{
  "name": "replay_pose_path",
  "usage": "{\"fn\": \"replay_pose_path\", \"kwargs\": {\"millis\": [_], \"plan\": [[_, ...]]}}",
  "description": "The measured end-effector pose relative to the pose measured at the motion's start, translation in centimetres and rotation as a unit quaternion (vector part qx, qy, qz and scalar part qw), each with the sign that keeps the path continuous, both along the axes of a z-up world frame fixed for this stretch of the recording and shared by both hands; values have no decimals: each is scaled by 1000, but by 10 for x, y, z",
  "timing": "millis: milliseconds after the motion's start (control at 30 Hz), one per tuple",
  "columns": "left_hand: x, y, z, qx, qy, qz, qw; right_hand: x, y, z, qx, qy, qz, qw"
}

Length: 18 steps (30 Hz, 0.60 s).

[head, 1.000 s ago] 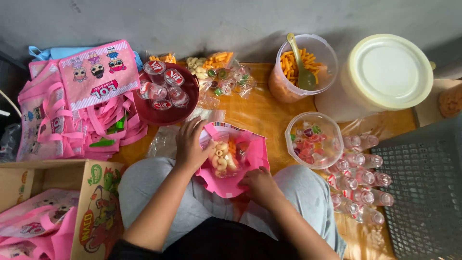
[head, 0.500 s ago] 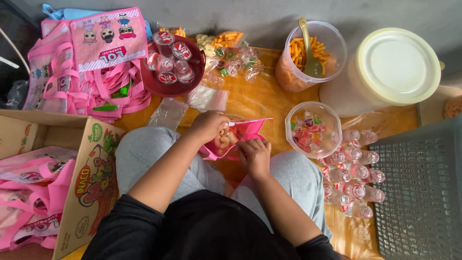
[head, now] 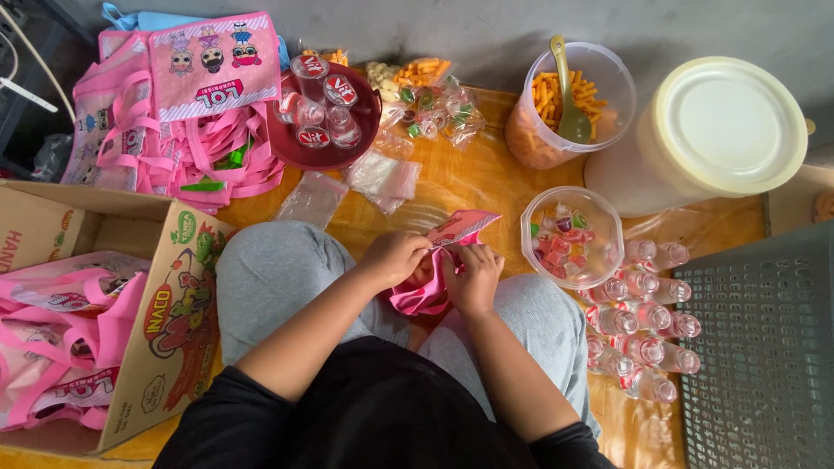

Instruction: The person is putting various snacks like cheese curls and jelly cups into small pink gift bags.

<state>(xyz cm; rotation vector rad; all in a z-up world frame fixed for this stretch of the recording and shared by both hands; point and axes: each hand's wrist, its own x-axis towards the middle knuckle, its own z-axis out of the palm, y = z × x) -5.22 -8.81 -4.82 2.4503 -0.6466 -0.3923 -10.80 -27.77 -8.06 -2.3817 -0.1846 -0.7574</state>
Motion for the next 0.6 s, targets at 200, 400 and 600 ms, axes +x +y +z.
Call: {"fn": "replay_pose_path", "kwargs": {"millis": [200, 400, 600], "plan": [[-12, -7, 12, -42, 84, 48, 994, 4, -3, -8, 28, 13, -5, 1000], [-24, -17, 26, -37, 113, 57, 991, 9, -6, 0, 39, 36, -5, 999], [-18, -6, -9, 75, 93, 25, 992, 17, -47, -18, 173, -34, -72, 982]]}}
